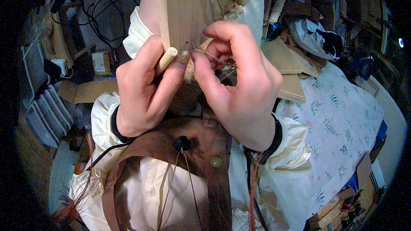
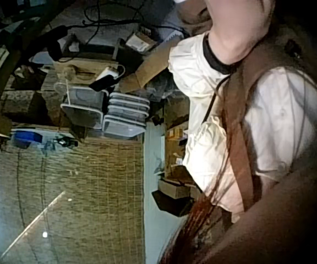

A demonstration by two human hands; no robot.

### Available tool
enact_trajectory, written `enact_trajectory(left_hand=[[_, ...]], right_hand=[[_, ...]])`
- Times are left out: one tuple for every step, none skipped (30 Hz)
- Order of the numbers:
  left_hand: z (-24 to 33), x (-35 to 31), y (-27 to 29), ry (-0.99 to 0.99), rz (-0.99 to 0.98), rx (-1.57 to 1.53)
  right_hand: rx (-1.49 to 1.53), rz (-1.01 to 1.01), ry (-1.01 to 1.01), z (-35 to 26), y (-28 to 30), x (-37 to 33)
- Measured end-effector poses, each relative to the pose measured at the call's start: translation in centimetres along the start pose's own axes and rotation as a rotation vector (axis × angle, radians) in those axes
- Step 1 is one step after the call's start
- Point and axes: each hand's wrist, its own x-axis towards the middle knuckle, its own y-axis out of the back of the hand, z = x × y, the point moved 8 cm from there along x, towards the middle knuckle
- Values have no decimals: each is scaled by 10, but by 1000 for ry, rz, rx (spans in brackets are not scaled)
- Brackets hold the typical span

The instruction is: The person assembles a small wooden mechanism by threading twine through holes in a wooden board and attaching small wooden pegs. They use a pair of pliers to secure components and hold a spool of twine on their lap while working.

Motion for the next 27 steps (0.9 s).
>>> enact_trajectory(left_hand=[[0, 0, 0, 6, -5, 4], [-1, 0, 0, 12, -6, 9], [-1, 0, 0, 14, 3, -6], [-2, 0, 1, 16, 13, -20], [-2, 0, 1, 18, 23, -35], [-2, -1, 1, 22, 14, -23], [-2, -1, 2, 27, 6, -12], [-3, -1, 2, 31, -6, 0], [-2, 0, 2, 27, 5, -15], [-2, 0, 2, 23, 16, -29], [-2, 0, 2, 20, 28, -43], [-2, 0, 2, 18, 28, -47], [-1, 0, 2, 16, 28, -51], [-1, 0, 2, 15, 29, -55], [-1, 0, 2, 17, 28, -59], [-2, 0, 2, 19, 27, -64], [-2, 0, 2, 21, 24, -69], [-2, 0, 2, 27, 21, -74], [-2, 0, 2, 32, 17, -79], [-3, 0, 2, 38, 17, -84], [-3, 0, 2, 40, 14, -78], [-3, 0, 2, 42, 10, -73], [-3, 0, 2, 45, 8, -68], [-4, -1, 2, 45, 2, -64], [-4, -1, 3, 45, -3, -59], [-4, -1, 2, 44, -11, -55], [-4, -1, 2, 40, -1, -70]], right_hand=[[9, 0, 10, 0, 0, -1], [18, -4, 23, 0, 0, -1], [27, -7, 37, 0, 0, -2], [9, -14, 48, 0, 1, -2], [-10, -20, 59, 0, 2, -3], [-7, -23, 51, 1, 2, -3], [-3, -26, 43, 1, 2, -3], [23, -21, 14, 3, 2, -3], [48, -17, -15, 5, 2, -3], [89, 21, -23, 7, 3, -2], [129, 60, -31, 10, 4, -1], [170, 99, -38, 13, 4, -1], [171, 101, -15, 12, 4, 0], [173, 103, 8, 11, 3, 1], [175, 105, 31, 11, 3, 2], [179, 113, 58, 11, 2, 2], [184, 122, 84, 11, 0, 2], [188, 132, 109, 10, -1, 2], [187, 137, 121, 9, -1, 3], [186, 138, 134, 7, -2, 3], [185, 140, 146, 6, -3, 4], [191, 137, 149, 6, -4, 4], [196, 132, 153, 6, -5, 4], [201, 127, 157, 6, -6, 5], [193, 120, 165, 6, -6, 5], [185, 115, 172, 6, -6, 5], [178, 110, 179, 6, -6, 5]])
